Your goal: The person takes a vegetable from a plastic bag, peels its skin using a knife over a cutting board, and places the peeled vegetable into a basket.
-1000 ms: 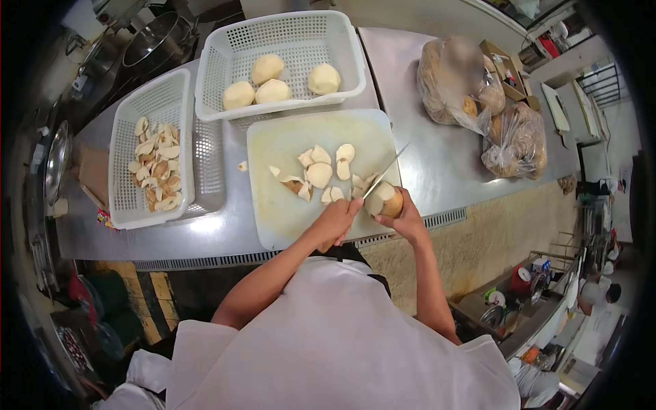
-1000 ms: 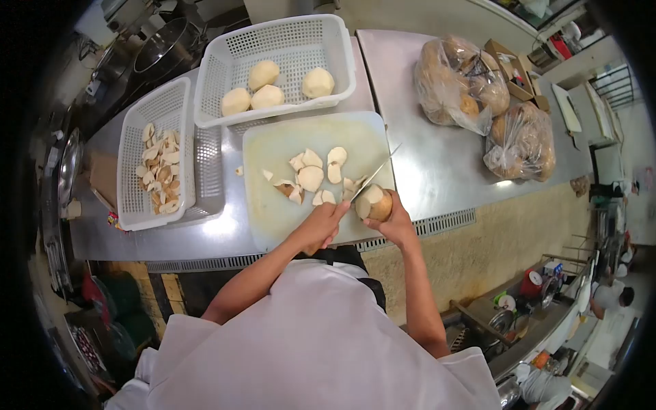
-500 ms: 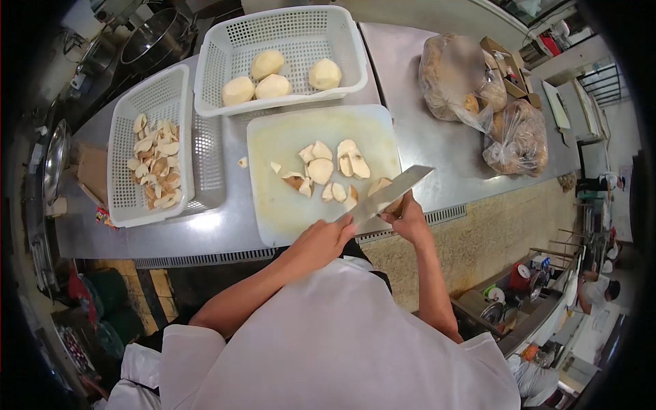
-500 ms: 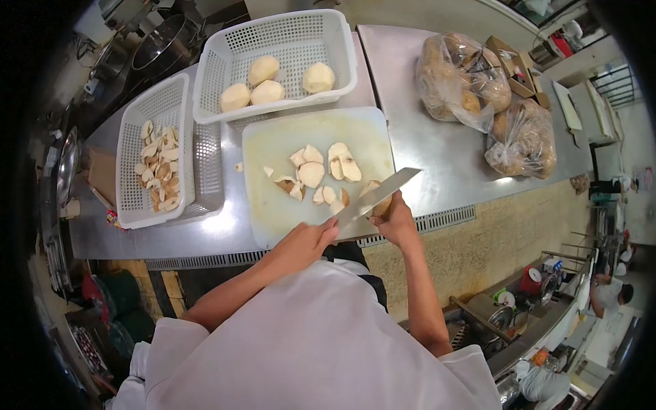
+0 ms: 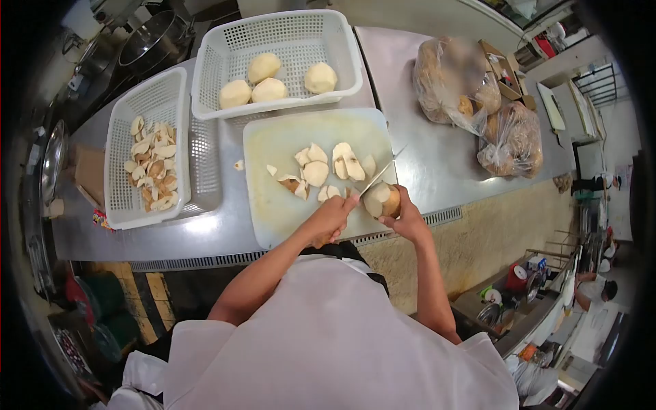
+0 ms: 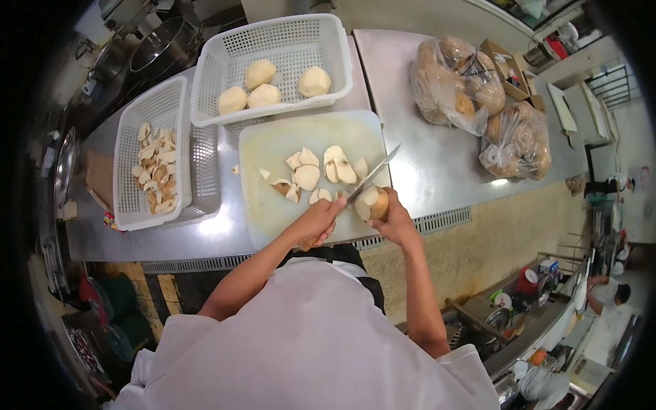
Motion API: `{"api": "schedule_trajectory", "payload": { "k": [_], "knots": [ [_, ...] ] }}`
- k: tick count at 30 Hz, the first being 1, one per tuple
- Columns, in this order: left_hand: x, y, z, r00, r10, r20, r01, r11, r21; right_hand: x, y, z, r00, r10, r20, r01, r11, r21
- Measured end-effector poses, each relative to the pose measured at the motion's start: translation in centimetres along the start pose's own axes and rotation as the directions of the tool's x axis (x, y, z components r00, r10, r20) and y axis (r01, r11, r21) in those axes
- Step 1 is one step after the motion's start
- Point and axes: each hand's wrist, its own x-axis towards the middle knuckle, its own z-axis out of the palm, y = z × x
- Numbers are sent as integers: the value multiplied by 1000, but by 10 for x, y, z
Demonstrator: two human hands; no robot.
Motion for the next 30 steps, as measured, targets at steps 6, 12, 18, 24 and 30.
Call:
{"api": "schedule_trajectory", "payload": {
  "k": [6,12,18,24,30],
  "knots": [
    [4,-12,-21,993,-101,61,114,949,-292,6,12,-2,985,153,-79,-121,940,320],
    [-73,15,-22,997,-67,-35,73,966,248,0,11,18,943,-184,-278,130,971,-202],
    [-117,20,-7,978,208,-35,-156,826,541,7,20,32,923,-308,-231,154,846,-511],
    [-37,26,-3,1000,-4,4,3,972,236,-1,7,30,913,-223,-341,85,923,-375],
    [-92,40,-8,993,-119,25,108,957,270,-6,12,32,914,-234,-332,114,932,-344]
  ]
}}
